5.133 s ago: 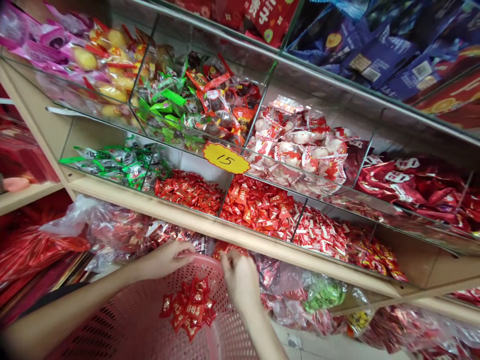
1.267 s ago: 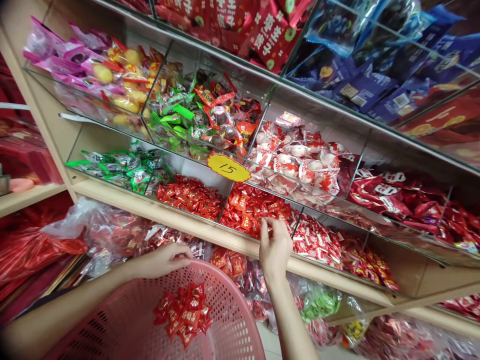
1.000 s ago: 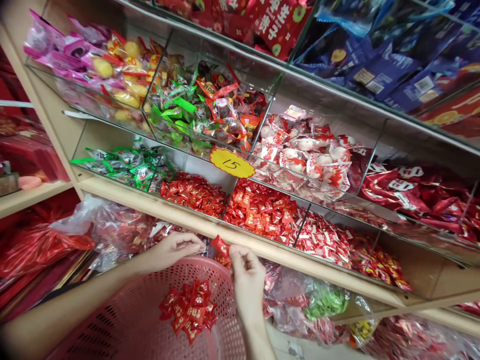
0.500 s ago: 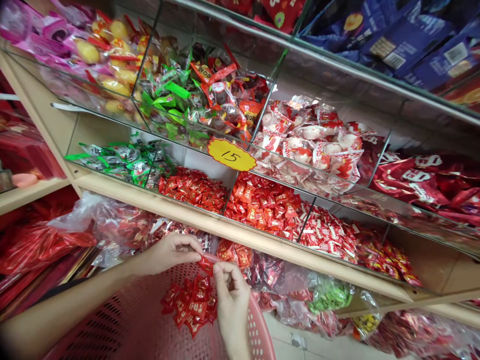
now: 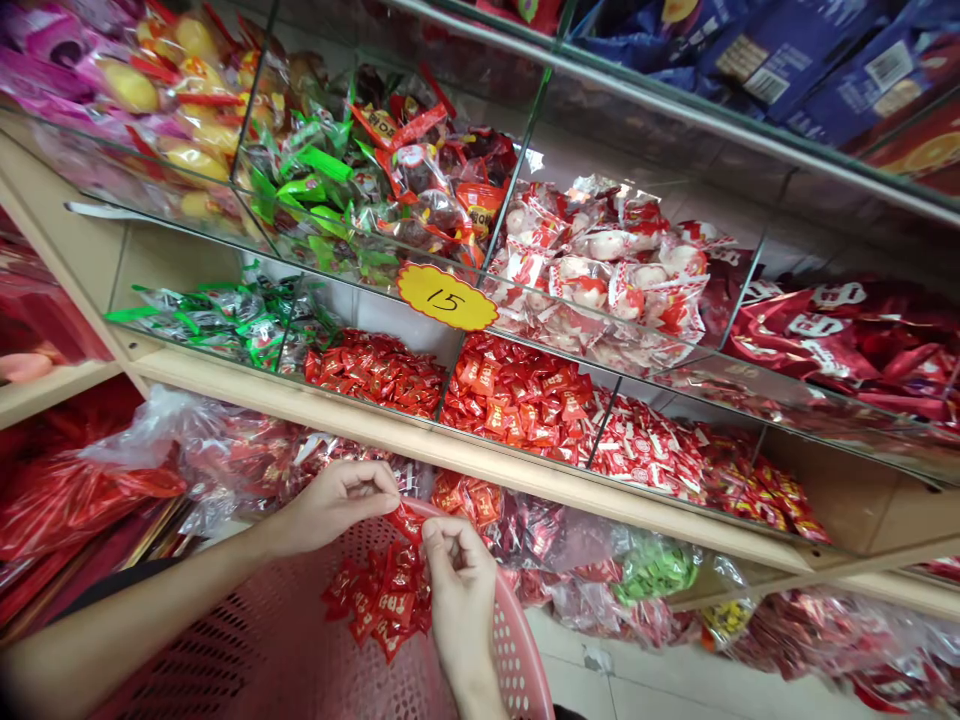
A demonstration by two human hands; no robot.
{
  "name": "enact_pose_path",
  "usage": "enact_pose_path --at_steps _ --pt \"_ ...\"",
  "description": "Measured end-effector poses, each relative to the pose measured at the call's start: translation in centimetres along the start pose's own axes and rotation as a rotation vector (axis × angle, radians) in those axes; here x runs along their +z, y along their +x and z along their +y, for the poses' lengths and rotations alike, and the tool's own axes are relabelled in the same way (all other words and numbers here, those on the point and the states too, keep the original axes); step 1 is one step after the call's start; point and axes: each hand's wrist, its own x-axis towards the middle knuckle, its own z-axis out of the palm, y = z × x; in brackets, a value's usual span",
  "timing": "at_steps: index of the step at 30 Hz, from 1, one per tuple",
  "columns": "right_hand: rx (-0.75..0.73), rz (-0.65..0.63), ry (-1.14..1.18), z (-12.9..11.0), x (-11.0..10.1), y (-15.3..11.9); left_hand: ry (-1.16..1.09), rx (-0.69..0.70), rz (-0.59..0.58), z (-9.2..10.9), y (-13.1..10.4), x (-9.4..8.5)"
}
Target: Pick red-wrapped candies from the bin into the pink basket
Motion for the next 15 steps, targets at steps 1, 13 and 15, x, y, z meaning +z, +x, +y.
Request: enact_pose_path --at_steps 1,13,15 --pt "-0.015 0.0 -0.031 0.1 -0.1 0.0 -0.007 -0.019 0.0 -0.1 0.1 0.0" --pt "-0.081 -0.177 -0.151 0.8 1.1 -1.0 -0.124 -0.166 -0.154 -0.9 -0.2 0.6" --pt "0.149 -0.256 0.095 0.6 1.4 -1.2 -0.106 -0.139 -0.144 -1.0 -0.2 0.5"
